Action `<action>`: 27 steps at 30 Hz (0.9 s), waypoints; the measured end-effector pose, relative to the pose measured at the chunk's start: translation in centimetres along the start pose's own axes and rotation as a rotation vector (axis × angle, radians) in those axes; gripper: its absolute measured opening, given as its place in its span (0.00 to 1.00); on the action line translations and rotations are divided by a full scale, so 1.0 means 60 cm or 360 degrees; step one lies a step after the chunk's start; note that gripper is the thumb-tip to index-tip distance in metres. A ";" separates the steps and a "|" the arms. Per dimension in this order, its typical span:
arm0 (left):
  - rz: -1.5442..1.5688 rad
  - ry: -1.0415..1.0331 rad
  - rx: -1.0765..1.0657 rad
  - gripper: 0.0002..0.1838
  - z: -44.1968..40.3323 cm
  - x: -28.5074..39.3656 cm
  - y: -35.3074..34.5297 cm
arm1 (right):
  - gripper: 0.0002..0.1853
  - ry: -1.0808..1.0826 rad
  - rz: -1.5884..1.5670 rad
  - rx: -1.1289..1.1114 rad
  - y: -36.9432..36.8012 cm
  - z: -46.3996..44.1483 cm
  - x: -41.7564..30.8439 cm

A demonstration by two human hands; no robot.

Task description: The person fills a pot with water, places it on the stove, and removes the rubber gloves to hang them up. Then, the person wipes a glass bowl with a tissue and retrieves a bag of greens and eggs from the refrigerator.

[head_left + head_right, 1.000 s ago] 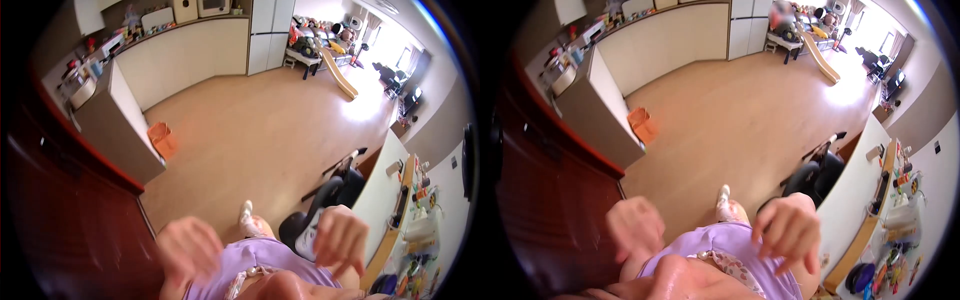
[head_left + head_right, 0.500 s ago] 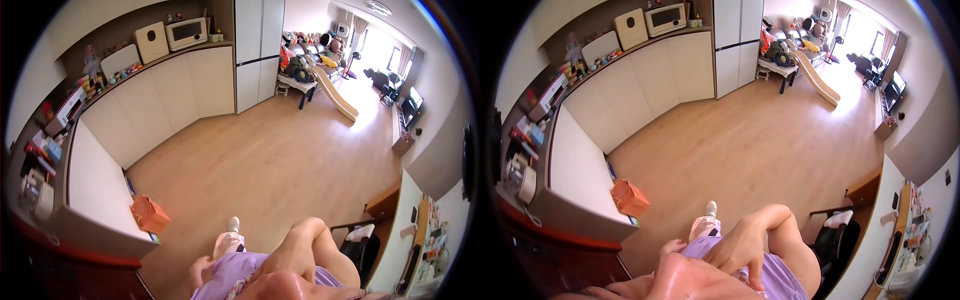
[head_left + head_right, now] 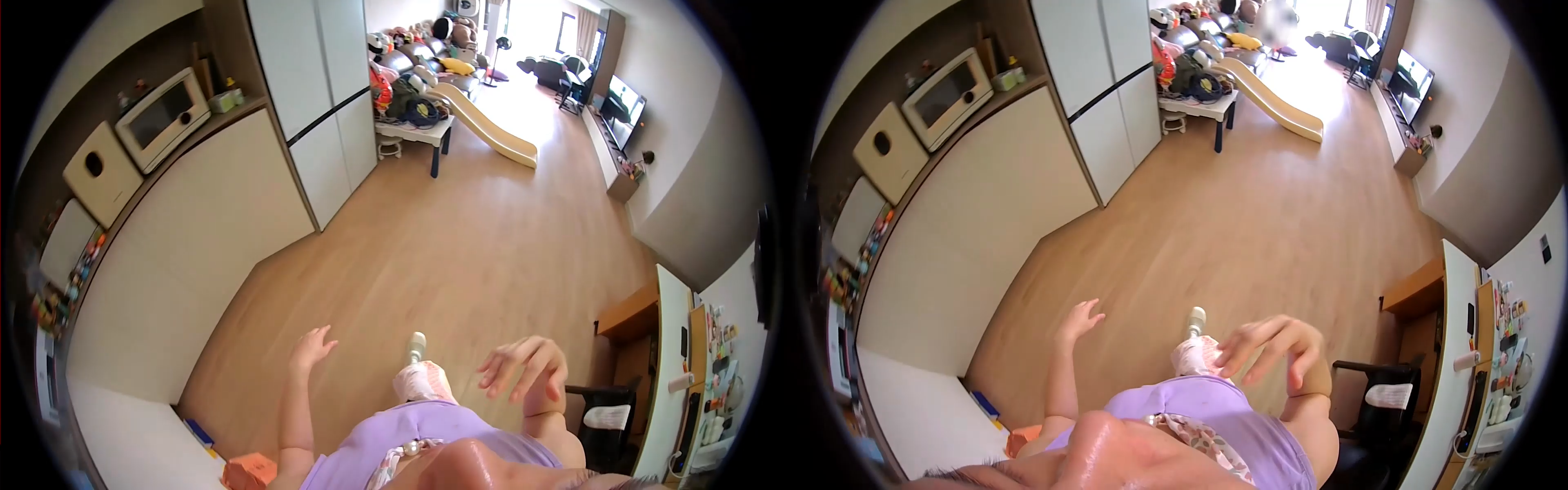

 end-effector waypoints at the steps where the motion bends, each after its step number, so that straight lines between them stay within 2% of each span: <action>1: 0.0065 -0.0036 0.0034 0.29 -0.067 0.006 0.019 | 0.27 -0.0198 0.0073 0.0004 0.063 0.027 0.017; 4: 0.0236 -0.0053 0.0254 0.31 -0.249 -0.044 -0.016 | 0.26 -0.0839 0.0216 0.0013 0.266 0.078 0.063; 6: 0.0184 0.0285 -0.0279 0.33 -0.331 -0.048 -0.039 | 0.26 -0.1279 0.0244 0.0091 0.399 0.099 0.109; 7: 0.0154 0.0460 -0.0550 0.34 -0.357 -0.056 -0.045 | 0.27 -0.1282 0.0297 0.0107 0.465 0.100 0.134; 10: 0.0832 0.0493 -0.0756 0.37 -0.445 -0.075 -0.029 | 0.28 -0.1384 0.0410 0.0085 0.671 0.105 0.250; 15: 0.0811 0.0625 -0.0360 0.37 -0.665 -0.198 0.078 | 0.26 -0.1778 0.0191 -0.0126 0.978 0.095 0.501; 18: 0.0978 0.0537 -0.0428 0.36 -0.852 -0.234 0.189 | 0.26 -0.1719 -0.0058 -0.0100 1.184 0.108 0.663; 19: 0.1079 0.0454 -0.0215 0.36 -0.924 -0.255 0.236 | 0.26 -0.1532 -0.0135 -0.0053 1.248 0.088 0.700; 21: 0.1292 0.0265 0.0205 0.35 -1.059 -0.271 0.324 | 0.26 -0.1596 -0.0218 0.0267 1.387 0.080 0.775; 22: 0.1472 0.0249 0.0260 0.35 -1.112 -0.244 0.395 | 0.26 -0.1627 -0.0250 0.0419 1.462 0.084 0.812; 24: 0.2173 0.0221 0.0444 0.35 -1.224 -0.222 0.499 | 0.28 -0.1625 -0.0385 0.0777 1.602 0.121 0.900; 26: 0.2797 -0.0043 0.0488 0.36 -1.351 -0.221 0.575 | 0.31 -0.1496 -0.0777 0.0990 1.723 0.164 1.001; 27: 0.2947 -0.0024 0.0572 0.38 -1.408 -0.224 0.611 | 0.32 -0.1477 -0.0908 0.1071 1.775 0.171 1.043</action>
Point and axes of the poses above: each hand's wrist, its own z-axis away from the middle knuckle, its own y-axis out of the back of the hand, x = y × z, the point moved 8 cm from there along -z, towards the middle knuckle, and after that the axes turned 12 degrees about -x, right-handed, at the moved point
